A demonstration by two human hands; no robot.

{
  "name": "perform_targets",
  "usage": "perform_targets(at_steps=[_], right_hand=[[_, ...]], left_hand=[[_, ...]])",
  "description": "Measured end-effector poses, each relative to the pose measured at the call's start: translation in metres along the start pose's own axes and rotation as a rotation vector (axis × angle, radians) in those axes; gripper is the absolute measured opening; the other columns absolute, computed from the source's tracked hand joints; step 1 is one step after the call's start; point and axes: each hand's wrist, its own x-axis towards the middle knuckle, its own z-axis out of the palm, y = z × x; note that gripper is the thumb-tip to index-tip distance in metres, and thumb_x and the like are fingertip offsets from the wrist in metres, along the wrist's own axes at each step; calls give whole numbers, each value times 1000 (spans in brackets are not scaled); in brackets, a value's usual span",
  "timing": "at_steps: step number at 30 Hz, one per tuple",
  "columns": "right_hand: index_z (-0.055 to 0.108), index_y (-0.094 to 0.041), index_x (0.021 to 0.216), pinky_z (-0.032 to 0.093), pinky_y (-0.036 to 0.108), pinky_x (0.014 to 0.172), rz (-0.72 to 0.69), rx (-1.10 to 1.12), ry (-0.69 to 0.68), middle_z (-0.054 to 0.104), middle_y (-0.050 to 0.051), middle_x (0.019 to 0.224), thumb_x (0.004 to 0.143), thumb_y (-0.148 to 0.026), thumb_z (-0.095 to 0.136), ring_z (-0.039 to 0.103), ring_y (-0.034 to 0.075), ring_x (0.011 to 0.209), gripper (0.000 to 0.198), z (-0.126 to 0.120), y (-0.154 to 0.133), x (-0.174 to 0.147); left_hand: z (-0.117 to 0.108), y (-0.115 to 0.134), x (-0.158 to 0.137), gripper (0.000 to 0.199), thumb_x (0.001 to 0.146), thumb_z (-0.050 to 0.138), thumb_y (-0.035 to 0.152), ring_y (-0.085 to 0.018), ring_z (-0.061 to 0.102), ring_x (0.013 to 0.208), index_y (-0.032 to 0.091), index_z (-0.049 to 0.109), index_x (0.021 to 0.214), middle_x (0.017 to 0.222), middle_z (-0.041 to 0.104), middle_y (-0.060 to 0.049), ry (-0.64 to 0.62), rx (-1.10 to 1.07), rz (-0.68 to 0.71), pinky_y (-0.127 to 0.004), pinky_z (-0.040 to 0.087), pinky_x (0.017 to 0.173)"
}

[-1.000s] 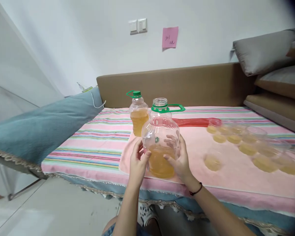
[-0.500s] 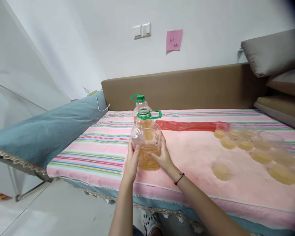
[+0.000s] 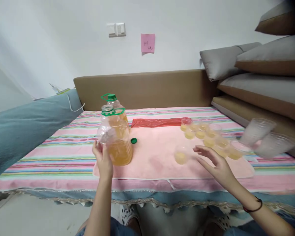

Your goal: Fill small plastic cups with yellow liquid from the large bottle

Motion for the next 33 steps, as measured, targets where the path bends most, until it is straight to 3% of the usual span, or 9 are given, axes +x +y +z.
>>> perform_targets(at_steps=[3, 6, 8, 11, 13, 15, 19, 27, 33], right_hand=[[66, -20, 104, 56, 45, 87, 167, 33, 67, 70, 13, 100, 80, -64, 71, 68, 29, 94, 51, -31, 20, -15], [69, -17, 100, 57, 43, 85, 275, 108, 107, 71, 14, 99, 77, -66, 73, 69, 29, 92, 54, -47, 23, -24], [70, -17, 100, 57, 41, 84, 301, 128, 97, 71, 13, 98, 79, -66, 73, 69, 29, 91, 54, -50, 18, -28], [71, -17, 97, 58, 39, 79, 285, 99, 67, 72, 12, 92, 81, -67, 69, 69, 28, 88, 53, -48, 12, -30], [70, -16, 96, 58, 37, 77, 255, 57, 35, 71, 12, 92, 86, -64, 64, 69, 27, 87, 50, -42, 10, -30], [69, -16, 97, 58, 35, 74, 225, 21, -14, 71, 11, 91, 90, -57, 60, 69, 25, 85, 43, -34, 10, -30], [68, -17, 93, 55, 34, 71, 147, -57, -122, 70, 7, 85, 90, -40, 57, 66, 22, 77, 26, -20, 5, -32], [65, -18, 90, 47, 30, 68, 46, -207, -220, 67, 4, 83, 89, -15, 53, 62, 20, 73, 13, -11, -6, -37], [65, -18, 88, 44, 26, 68, 28, -280, -259, 65, 1, 80, 81, -2, 60, 62, 18, 74, 18, -7, -11, -37]], left_hand=[[13, 1, -18, 43, 89, 53, 41, -24, 43, 137, 16, 48, 123, 138, 50, -15, 249, -11, 193, -42, 29, 118], [30, 5, -49, 31, 89, 54, 33, -23, 38, 142, 19, 50, 117, 140, 49, -12, 242, 8, 437, -44, 24, 121], [44, 8, -75, 31, 88, 57, 28, -25, 37, 143, 21, 50, 117, 143, 47, -12, 43, 53, 583, -47, 25, 121], [68, 3, -114, 37, 87, 59, 23, -26, 43, 139, 24, 48, 122, 143, 49, -13, -478, 170, 675, -49, 32, 117], [86, -8, -136, 47, 87, 59, 25, -27, 39, 143, 24, 43, 131, 149, 44, -15, -784, 256, 589, -51, 33, 117], [104, -20, -154, 63, 84, 63, 31, -30, 33, 147, 21, 34, 139, 155, 35, -19, -895, 299, 405, -54, 29, 119], [133, -35, -174, 78, 74, 73, 35, -30, 41, 142, 21, 31, 139, 151, 41, -19, -890, 242, 117, -52, 31, 118], [163, -28, -174, 76, 76, 69, 32, -23, 61, 118, 23, 25, 137, 128, 59, -15, -900, 203, 71, -43, 47, 102], [204, -20, -174, 78, 71, 75, 32, -20, 64, 104, 23, 28, 132, 121, 58, -11, -941, 99, 9, -41, 50, 95]])
